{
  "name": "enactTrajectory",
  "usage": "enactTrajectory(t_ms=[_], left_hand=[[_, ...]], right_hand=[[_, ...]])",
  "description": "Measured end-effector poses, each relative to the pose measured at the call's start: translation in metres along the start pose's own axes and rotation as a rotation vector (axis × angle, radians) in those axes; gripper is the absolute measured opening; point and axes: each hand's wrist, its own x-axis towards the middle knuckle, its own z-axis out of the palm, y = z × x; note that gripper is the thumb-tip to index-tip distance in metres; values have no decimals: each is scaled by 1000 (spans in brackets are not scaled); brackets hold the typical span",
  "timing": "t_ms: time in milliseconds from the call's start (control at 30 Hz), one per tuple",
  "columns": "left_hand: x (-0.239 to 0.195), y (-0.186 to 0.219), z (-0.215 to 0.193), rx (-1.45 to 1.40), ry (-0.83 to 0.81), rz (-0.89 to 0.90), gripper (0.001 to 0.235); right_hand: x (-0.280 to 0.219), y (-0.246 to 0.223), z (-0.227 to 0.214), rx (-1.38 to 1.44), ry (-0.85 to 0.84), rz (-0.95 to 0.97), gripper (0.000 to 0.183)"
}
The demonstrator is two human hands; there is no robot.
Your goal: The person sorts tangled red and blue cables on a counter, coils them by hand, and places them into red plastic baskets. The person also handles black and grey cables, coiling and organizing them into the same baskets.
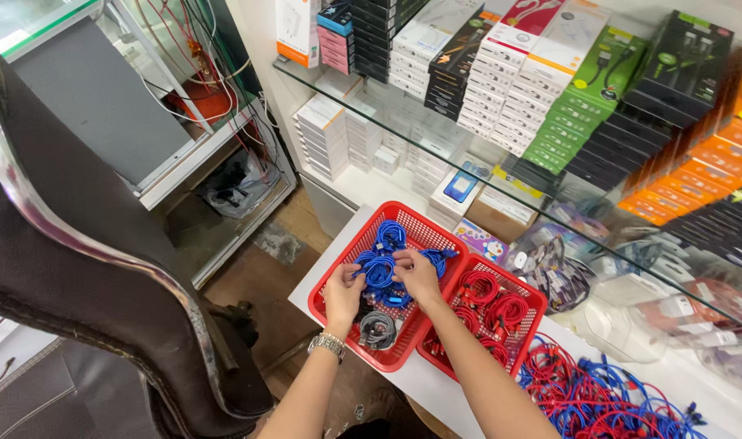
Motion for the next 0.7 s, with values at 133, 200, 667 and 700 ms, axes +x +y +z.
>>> enactTrajectory(t_ms=[133, 200, 667, 700], left_hand=[[8, -3, -5, 212, 69, 29, 23], [6, -3, -7, 285, 70, 164, 22], [-25, 66, 11, 810, -57, 555, 35], [-29, 70, 19, 766, -93, 561, 33]], right_hand=[[16, 11, 21, -81, -6, -5, 25], [17, 14, 30, -135, -4, -42, 23], [-1, -22, 8, -283, -15, -242, 31], [-7, -26, -1, -267, -15, -191, 31]])
